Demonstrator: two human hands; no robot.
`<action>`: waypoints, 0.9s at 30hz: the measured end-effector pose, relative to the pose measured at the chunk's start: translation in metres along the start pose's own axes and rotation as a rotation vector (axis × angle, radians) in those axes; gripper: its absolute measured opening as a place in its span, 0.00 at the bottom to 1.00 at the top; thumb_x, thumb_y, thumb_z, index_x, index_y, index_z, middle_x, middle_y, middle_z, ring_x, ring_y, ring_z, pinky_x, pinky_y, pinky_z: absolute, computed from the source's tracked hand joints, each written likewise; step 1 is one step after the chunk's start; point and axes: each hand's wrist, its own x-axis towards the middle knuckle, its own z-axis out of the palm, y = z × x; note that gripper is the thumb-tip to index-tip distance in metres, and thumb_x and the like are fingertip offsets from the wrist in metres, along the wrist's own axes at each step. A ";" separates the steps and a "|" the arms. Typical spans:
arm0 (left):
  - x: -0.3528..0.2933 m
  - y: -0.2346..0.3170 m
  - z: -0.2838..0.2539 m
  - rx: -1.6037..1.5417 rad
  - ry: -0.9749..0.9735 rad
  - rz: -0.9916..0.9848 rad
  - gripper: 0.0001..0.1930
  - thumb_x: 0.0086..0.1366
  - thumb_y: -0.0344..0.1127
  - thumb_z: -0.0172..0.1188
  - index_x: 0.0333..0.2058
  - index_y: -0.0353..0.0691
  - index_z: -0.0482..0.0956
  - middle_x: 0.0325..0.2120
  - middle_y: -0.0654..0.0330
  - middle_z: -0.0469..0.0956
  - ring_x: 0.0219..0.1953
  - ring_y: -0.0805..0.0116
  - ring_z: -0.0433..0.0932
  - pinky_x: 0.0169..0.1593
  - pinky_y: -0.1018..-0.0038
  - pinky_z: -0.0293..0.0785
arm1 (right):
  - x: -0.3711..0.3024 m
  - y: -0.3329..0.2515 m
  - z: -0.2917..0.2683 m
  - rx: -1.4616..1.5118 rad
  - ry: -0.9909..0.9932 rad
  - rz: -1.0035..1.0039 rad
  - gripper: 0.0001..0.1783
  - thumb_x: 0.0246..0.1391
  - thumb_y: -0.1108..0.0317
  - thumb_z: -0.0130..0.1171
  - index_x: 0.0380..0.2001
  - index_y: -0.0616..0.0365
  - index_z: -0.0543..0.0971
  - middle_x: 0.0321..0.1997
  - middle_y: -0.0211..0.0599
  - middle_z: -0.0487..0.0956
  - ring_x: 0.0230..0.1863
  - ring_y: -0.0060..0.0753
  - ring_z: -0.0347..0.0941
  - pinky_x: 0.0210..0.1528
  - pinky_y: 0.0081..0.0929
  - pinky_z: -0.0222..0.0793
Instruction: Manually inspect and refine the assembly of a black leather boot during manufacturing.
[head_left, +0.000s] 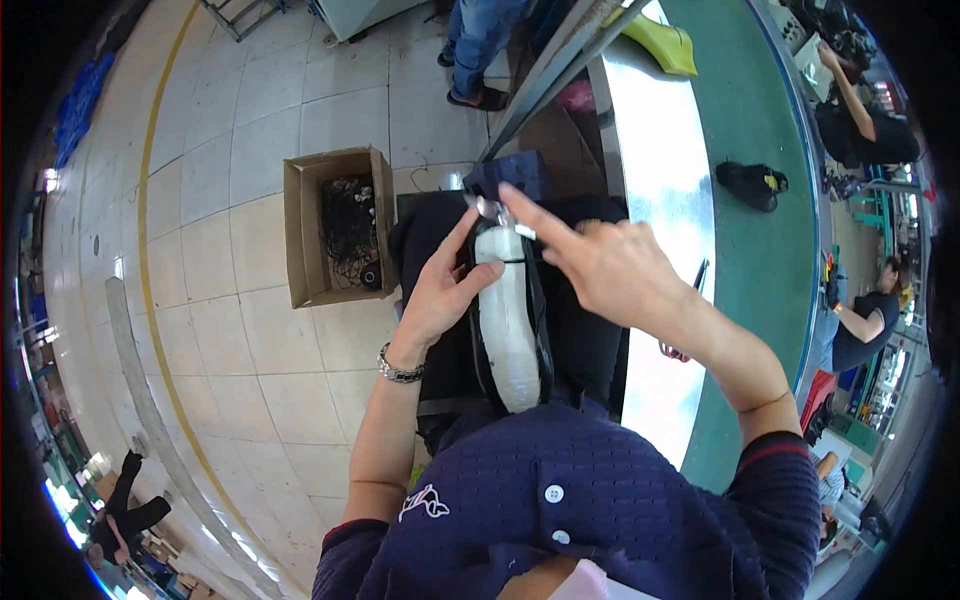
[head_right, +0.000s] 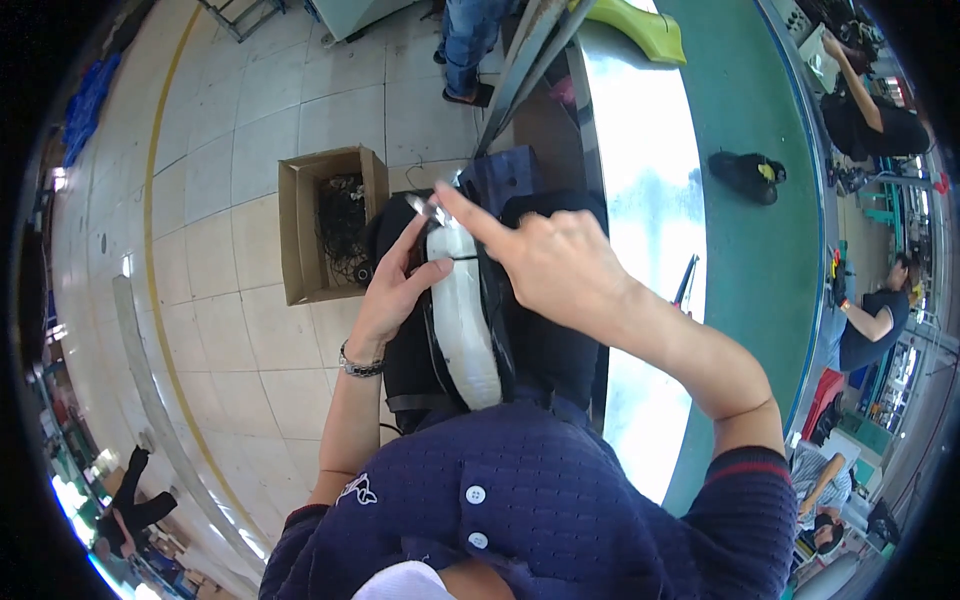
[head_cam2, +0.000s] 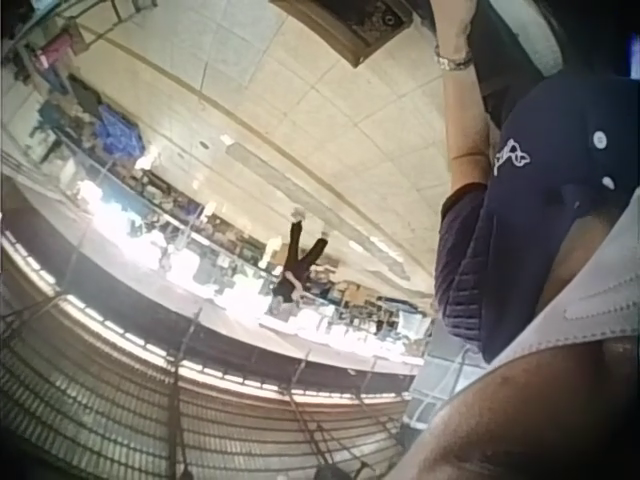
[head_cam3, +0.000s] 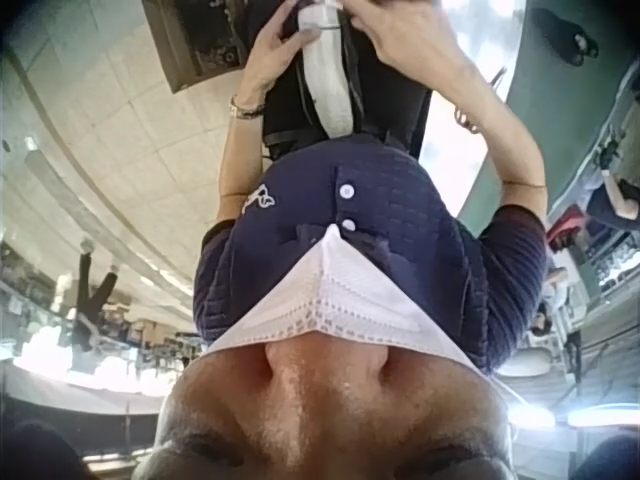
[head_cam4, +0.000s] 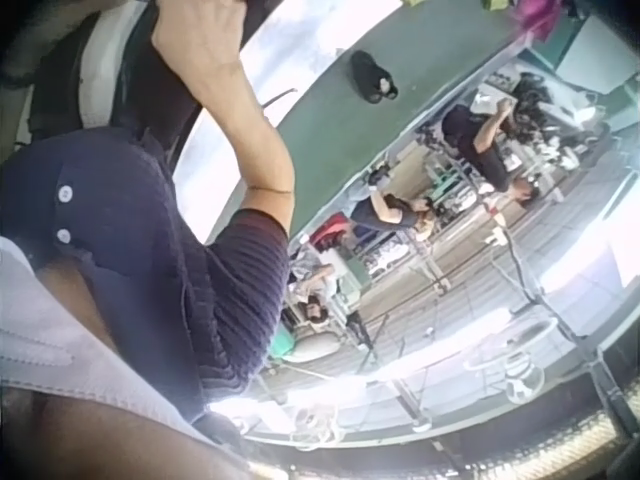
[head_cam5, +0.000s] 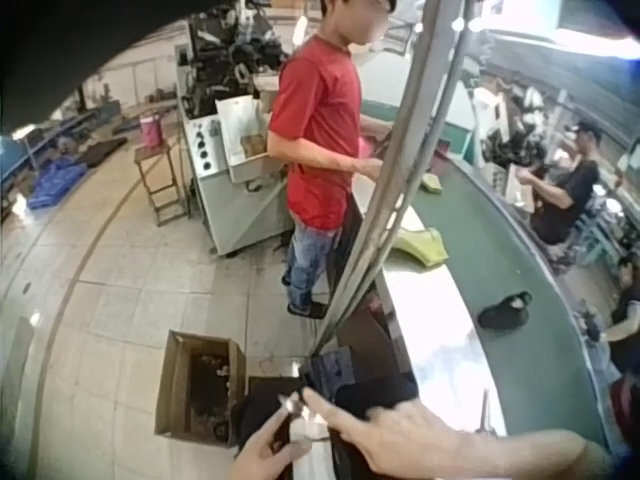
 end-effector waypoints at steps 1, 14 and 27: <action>-0.007 0.009 0.005 -0.012 -0.027 0.053 0.44 0.60 0.28 0.64 0.69 0.42 0.47 0.63 0.56 0.60 0.60 0.69 0.64 0.61 0.72 0.61 | -0.002 -0.002 -0.005 0.040 0.097 -0.012 0.39 0.58 0.68 0.55 0.69 0.41 0.53 0.26 0.47 0.79 0.22 0.49 0.77 0.24 0.40 0.72; -0.051 -0.013 0.019 -0.063 0.034 -0.060 0.56 0.54 0.35 0.70 0.70 0.41 0.34 0.67 0.51 0.53 0.66 0.63 0.55 0.67 0.69 0.52 | 0.026 0.011 0.039 0.508 0.392 0.036 0.26 0.48 0.57 0.66 0.44 0.60 0.70 0.23 0.44 0.80 0.27 0.54 0.78 0.33 0.45 0.71; -0.058 -0.018 0.024 -0.014 0.087 -0.140 0.52 0.54 0.33 0.70 0.69 0.39 0.41 0.65 0.52 0.55 0.66 0.64 0.56 0.66 0.69 0.54 | 0.041 0.012 0.069 0.158 0.449 -0.291 0.17 0.46 0.69 0.59 0.42 0.49 0.72 0.30 0.39 0.81 0.33 0.43 0.79 0.32 0.39 0.74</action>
